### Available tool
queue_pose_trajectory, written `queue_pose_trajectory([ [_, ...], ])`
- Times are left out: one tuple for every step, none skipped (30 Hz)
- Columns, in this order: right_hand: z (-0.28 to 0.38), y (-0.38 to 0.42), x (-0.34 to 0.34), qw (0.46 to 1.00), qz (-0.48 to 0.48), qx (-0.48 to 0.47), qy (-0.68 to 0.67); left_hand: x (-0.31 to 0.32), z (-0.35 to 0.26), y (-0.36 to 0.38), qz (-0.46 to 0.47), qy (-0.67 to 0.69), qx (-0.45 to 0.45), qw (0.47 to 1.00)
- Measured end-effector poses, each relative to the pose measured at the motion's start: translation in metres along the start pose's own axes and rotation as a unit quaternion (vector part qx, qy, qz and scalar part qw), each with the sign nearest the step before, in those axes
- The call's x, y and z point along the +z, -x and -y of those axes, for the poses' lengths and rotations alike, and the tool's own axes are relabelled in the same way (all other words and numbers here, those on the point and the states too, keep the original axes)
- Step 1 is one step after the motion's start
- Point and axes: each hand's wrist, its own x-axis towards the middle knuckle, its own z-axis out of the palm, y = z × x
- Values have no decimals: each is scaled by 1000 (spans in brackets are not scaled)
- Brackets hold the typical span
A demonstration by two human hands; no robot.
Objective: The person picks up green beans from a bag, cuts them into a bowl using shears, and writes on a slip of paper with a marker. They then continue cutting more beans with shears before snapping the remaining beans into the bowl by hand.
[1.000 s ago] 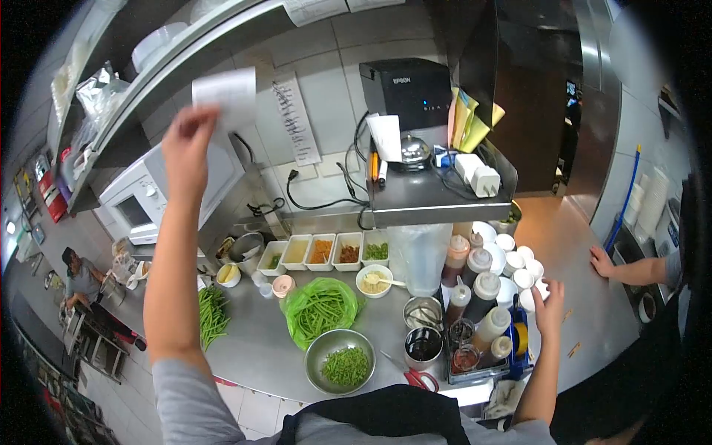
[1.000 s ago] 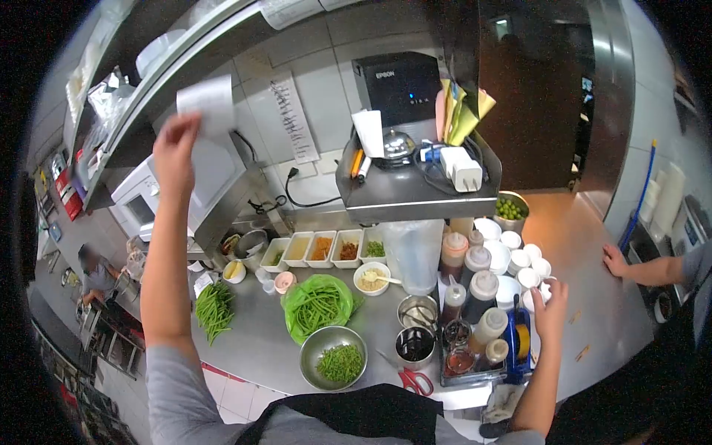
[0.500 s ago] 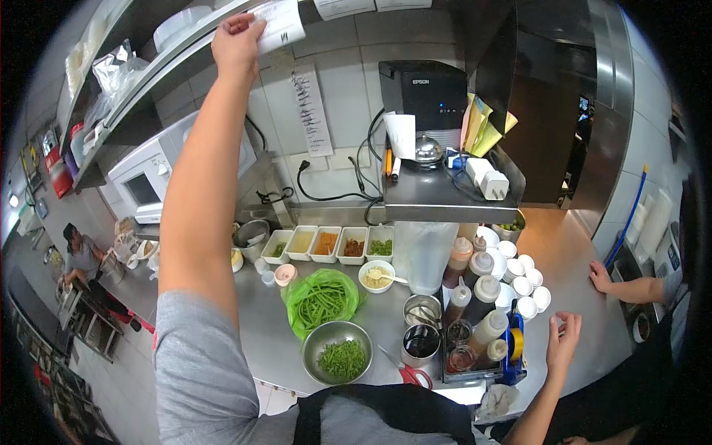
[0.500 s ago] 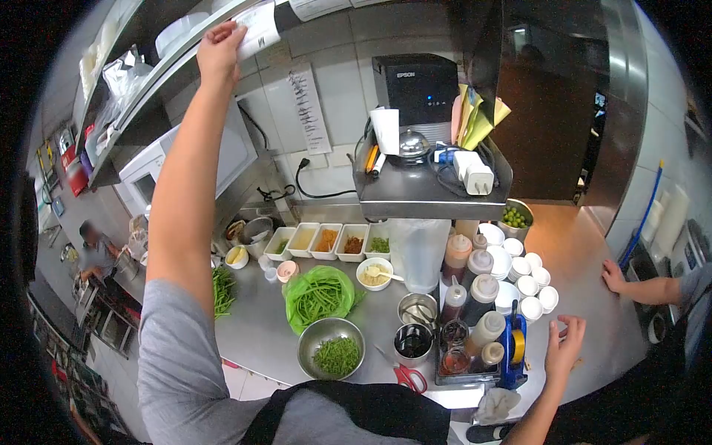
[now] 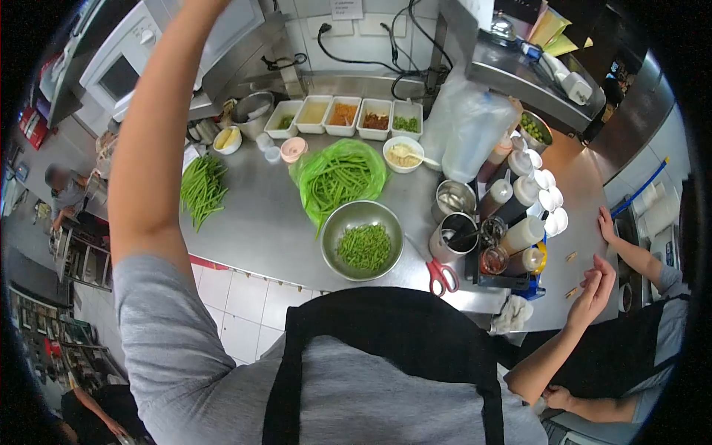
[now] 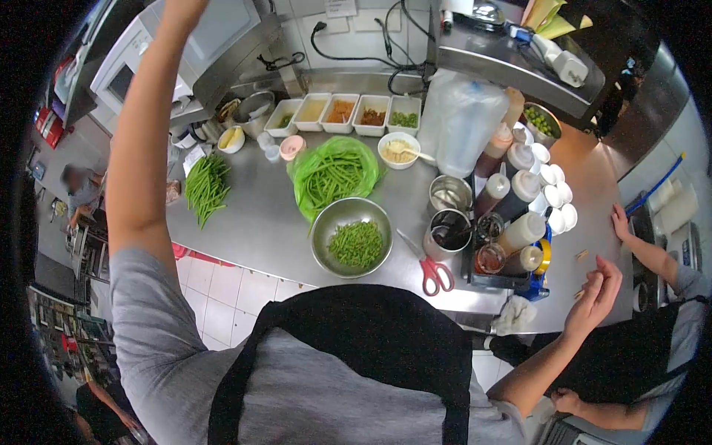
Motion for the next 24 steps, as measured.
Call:
queue_pose_trajectory([
  [13, 1, 3, 1000, 5, -3, -13, -6, 3, 30, 28, -3, 11, 1000],
  [24, 2, 7, 1000, 9, -5, -25, -13, 3, 64, 55, -6, 23, 998],
  [31, 5, 12, 998, 16, -4, -56, -19, 4, 98, 82, -8, 37, 996],
  [38, 8, 18, 996, 22, -1, -87, -23, 7, 132, 150, -34, 29, 988],
  [45, 11, 23, 993, 26, 2, -116, -25, 9, 168, 177, -38, 4, 984],
  [54, 13, 29, 993, 31, 4, -118, -24, 15, 202, 202, -3, -23, 979],
  [65, 16, 36, 992, 37, 6, -120, -24, 14, 233, 235, 23, -69, 969],
  [74, 19, 42, 992, 43, 10, -120, -20, 20, 265, 254, 32, -70, 964],
  [82, 22, 48, 992, 53, 12, -115, -20, 13, 290, 293, 13, -66, 954],
  [92, 24, 56, 992, 54, 11, -115, -15, 17, 315, 353, 29, -62, 933],
  [101, 28, 63, 992, 66, 14, -107, -8, 19, 337, 415, 23, -44, 909],
  [110, 33, 70, 992, 77, 15, -99, -2, 15, 349, 473, 16, -25, 881],
  [118, 40, 78, 987, 108, 43, -112, 5, 11, 361, 500, 17, -16, 866],
  [125, 49, 88, 980, 139, 70, -126, 10, 1, 368, 525, 18, -8, 851],
  [132, 59, 101, 973, 190, 63, -112, 17, -7, 374, 550, 17, 2, 835],
  [139, 69, 115, 964, 240, 56, -98, 27, -10, 380, 551, 19, 15, 834],
  [150, 77, 130, 956, 279, 18, -89, 40, -11, 387, 552, 20, 28, 833],
  [158, 85, 145, 945, 318, -20, -80, 54, -11, 394, 553, 21, 41, 832],
  [161, 97, 160, 933, 348, -2, -90, 69, -12, 403, 554, 6, 36, 831],
  [163, 105, 174, 921, 376, 15, -100, 84, -12, 410, 555, -10, 32, 831],
  [170, 107, 183, 915, 394, -17, -86, 91, -16, 406, 555, -27, 29, 831],
  [176, 108, 193, 908, 410, -48, -72, 93, -18, 404, 578, -6, 27, 816],
  [177, 108, 205, 905, 413, -34, -96, 85, -25, 391, 601, 14, 26, 799],
  [177, 105, 218, 912, 392, -54, -106, 77, -28, 380, 623, 33, 25, 781],
])
